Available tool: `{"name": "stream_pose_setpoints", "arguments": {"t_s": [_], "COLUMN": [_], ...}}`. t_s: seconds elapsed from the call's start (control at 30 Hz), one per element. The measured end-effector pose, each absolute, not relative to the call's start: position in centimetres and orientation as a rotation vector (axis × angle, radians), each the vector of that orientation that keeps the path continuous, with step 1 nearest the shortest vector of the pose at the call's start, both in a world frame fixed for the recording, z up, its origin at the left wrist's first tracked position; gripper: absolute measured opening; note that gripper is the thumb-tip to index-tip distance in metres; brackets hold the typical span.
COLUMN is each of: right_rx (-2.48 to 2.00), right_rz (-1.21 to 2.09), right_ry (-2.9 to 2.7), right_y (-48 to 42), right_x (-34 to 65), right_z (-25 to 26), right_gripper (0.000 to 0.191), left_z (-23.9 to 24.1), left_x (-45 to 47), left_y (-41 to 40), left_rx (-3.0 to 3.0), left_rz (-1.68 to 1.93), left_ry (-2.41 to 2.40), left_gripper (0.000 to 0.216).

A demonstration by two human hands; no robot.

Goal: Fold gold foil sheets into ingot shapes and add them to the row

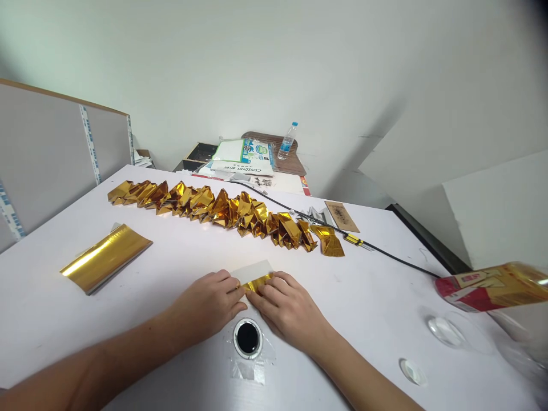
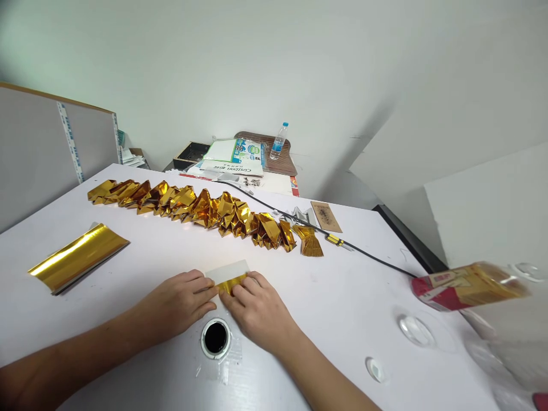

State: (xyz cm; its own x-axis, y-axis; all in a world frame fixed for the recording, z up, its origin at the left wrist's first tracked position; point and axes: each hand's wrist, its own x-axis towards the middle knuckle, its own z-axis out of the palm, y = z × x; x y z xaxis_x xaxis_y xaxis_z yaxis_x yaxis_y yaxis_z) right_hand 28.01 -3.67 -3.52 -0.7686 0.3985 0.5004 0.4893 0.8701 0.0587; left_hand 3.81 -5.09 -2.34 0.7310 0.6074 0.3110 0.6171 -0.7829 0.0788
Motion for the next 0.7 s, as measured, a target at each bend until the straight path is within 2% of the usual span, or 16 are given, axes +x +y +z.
{"name": "stream_pose_setpoints", "arguments": {"t_s": [0.27,0.5,0.7], "right_rx": [-0.784,-0.943,-0.969], "right_rz": [-0.053,0.069,0.138], "right_ry": [-2.526,-2.497,-2.499], "right_y": [-4.8,-5.6,-5.7], "right_x": [27.6,27.3,27.7], "right_z": [-3.3,-3.3,-3.1], "right_gripper": [0.029,0.024,0.028], "left_z": [-1.9,-1.5,-1.3], "left_x": [3.0,2.7,2.3], "left_y": [-4.7,-4.4,-4.1], "left_rx": [-2.893,-2.913,-2.967], "left_rz": [-0.451,-0.433,-0.493], "left_ry": [-1.061,-1.064,-1.11], "left_gripper": [0.007,0.011,0.017]}}
